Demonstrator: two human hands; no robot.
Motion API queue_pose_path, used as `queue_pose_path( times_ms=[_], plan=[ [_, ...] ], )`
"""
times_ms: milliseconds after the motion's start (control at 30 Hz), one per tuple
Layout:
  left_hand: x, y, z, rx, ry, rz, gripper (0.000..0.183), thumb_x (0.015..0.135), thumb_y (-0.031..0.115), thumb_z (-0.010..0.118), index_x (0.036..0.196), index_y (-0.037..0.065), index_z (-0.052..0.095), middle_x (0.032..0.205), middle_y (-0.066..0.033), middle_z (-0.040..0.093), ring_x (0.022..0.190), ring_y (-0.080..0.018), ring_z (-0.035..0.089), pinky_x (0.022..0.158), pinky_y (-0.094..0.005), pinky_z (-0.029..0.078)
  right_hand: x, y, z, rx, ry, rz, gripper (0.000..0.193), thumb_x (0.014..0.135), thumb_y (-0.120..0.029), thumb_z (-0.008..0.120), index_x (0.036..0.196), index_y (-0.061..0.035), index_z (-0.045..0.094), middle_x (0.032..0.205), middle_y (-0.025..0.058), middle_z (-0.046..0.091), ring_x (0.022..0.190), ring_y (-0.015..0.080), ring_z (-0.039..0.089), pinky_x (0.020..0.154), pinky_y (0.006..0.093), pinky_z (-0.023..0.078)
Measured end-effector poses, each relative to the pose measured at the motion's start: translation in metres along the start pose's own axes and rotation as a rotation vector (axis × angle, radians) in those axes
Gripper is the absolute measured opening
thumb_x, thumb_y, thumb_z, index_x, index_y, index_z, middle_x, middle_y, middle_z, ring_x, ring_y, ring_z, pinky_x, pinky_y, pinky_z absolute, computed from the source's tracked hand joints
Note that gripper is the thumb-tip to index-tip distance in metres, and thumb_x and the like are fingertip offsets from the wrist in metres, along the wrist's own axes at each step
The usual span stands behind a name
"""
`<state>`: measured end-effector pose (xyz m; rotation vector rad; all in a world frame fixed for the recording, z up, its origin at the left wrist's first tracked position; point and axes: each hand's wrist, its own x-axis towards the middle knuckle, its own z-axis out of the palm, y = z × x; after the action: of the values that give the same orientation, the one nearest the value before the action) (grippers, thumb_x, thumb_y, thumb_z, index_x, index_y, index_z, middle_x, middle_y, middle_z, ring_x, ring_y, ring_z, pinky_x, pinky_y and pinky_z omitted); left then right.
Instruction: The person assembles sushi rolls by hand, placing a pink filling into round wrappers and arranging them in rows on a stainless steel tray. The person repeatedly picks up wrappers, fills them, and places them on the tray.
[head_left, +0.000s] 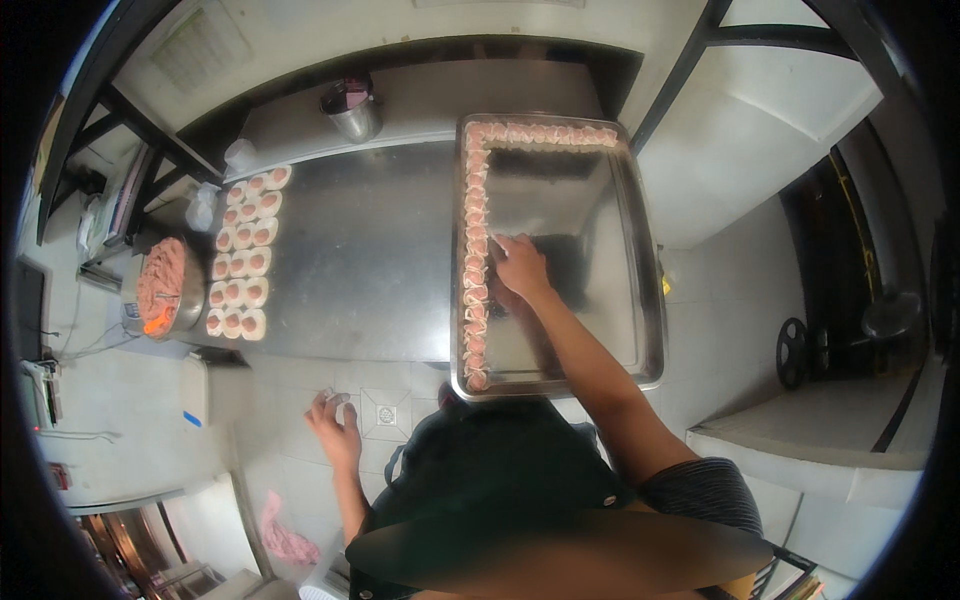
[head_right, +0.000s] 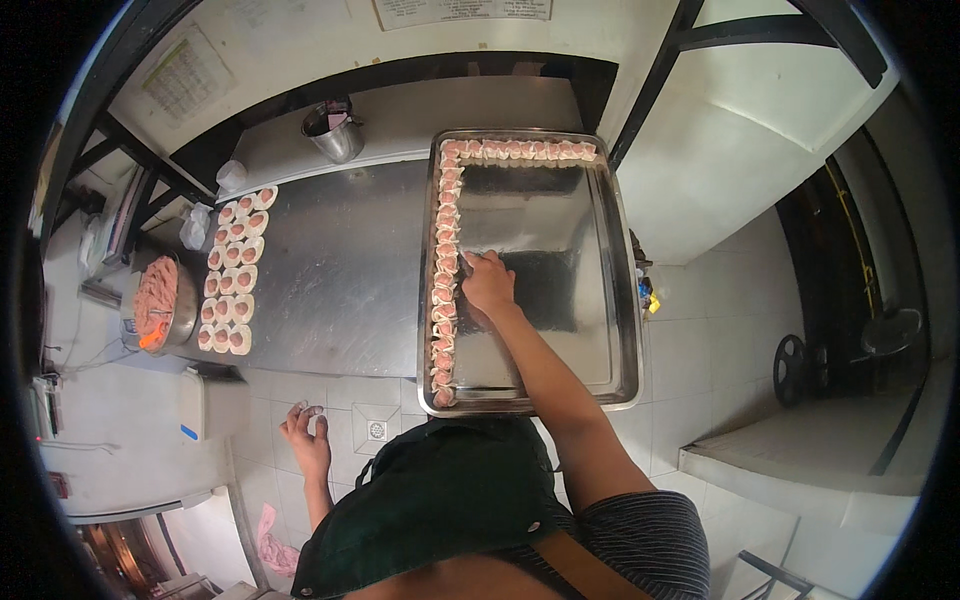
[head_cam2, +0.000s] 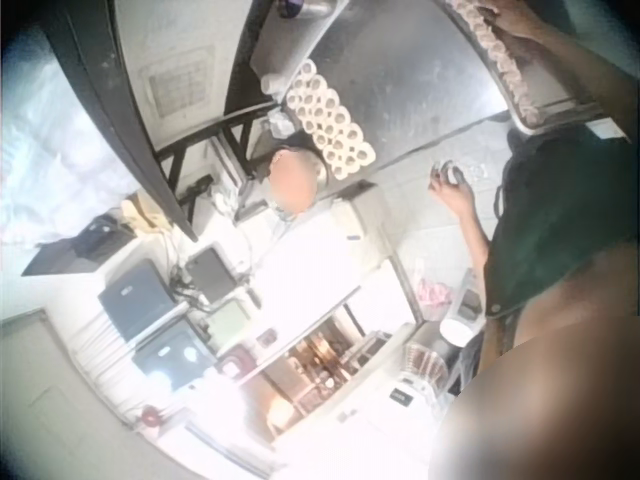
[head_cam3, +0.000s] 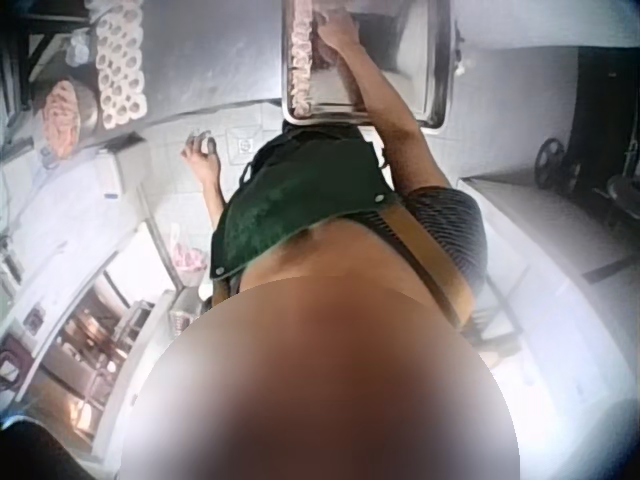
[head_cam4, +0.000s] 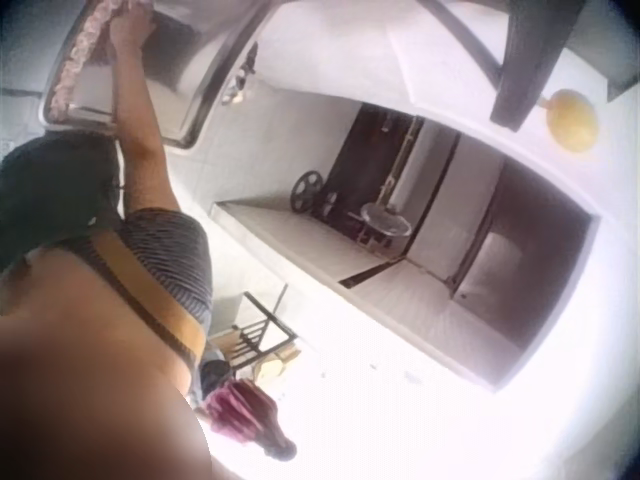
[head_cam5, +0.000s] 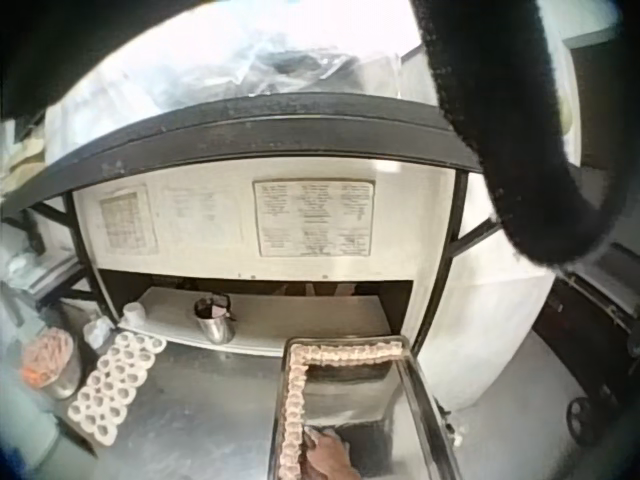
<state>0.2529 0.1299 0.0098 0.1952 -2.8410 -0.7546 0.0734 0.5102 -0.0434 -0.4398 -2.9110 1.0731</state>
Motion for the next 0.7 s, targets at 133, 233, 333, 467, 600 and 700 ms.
queue_pose_path(
  times_ms=[133,233,333,467,600,700],
  plan=[
    [-0.005,-0.007,-0.002,0.07,0.012,0.005,0.019,0.079,0.004,0.064,0.097,0.008,0.066,0.12,-0.0152,0.055,0.112,-0.0374,0.044,0.096,-0.0461,0.037,0.012,-0.001,0.0,-0.045,-0.077,-0.032,0.054,0.078,-0.014,0.056,0.131,-0.0237,0.058,0.119,0.0101,0.053,0.119,0.0288,0.051,0.096,0.0511,0.04],
    [-0.009,-0.01,-0.004,0.047,0.021,-0.015,0.019,0.079,0.004,0.064,0.097,0.008,0.066,0.12,-0.0156,0.055,0.112,-0.0378,0.044,0.096,-0.0464,0.037,0.021,-0.003,-0.001,-0.022,-0.044,-0.003,0.054,0.079,-0.015,0.056,0.131,-0.0238,0.058,0.119,0.0103,0.053,0.119,0.029,0.051,0.097,0.0512,0.039],
    [-0.011,-0.013,-0.006,0.035,0.0,-0.009,0.019,0.079,0.003,0.064,0.097,0.008,0.066,0.121,-0.0157,0.055,0.112,-0.0378,0.043,0.097,-0.0467,0.037,0.029,-0.008,0.0,-0.044,-0.055,-0.03,0.054,0.079,-0.016,0.057,0.132,-0.0247,0.057,0.12,0.01,0.053,0.12,0.0287,0.051,0.098,0.0505,0.039],
    [-0.013,-0.016,-0.012,0.055,0.013,-0.033,0.02,0.08,0.003,0.063,0.098,0.009,0.066,0.123,-0.0153,0.054,0.113,-0.0373,0.043,0.097,-0.0461,0.037,0.04,-0.013,-0.001,-0.087,-0.062,-0.051,0.055,0.079,-0.02,0.061,0.134,-0.0254,0.056,0.121,0.0093,0.054,0.121,0.028,0.051,0.098,0.0497,0.038],
    [-0.017,-0.019,-0.017,0.057,0.015,-0.058,0.021,0.08,0.004,0.063,0.1,0.009,0.065,0.123,-0.015,0.054,0.113,-0.0367,0.043,0.097,-0.046,0.037,0.051,-0.015,-0.001,-0.051,0.01,0.087,0.061,0.075,-0.027,0.07,0.134,-0.0252,0.056,0.122,0.0086,0.054,0.122,0.0271,0.05,0.1,0.0507,0.038],
    [-0.02,-0.021,-0.02,0.057,0.009,-0.081,0.021,0.08,0.004,0.064,0.1,0.009,0.065,0.123,-0.0149,0.054,0.113,-0.0364,0.043,0.097,-0.0457,0.037,0.055,-0.017,0.003,-0.06,-0.079,0.01,0.062,0.074,-0.028,0.071,0.134,-0.0248,0.056,0.124,0.0088,0.054,0.122,0.0274,0.05,0.099,0.0519,0.038]
  ],
)
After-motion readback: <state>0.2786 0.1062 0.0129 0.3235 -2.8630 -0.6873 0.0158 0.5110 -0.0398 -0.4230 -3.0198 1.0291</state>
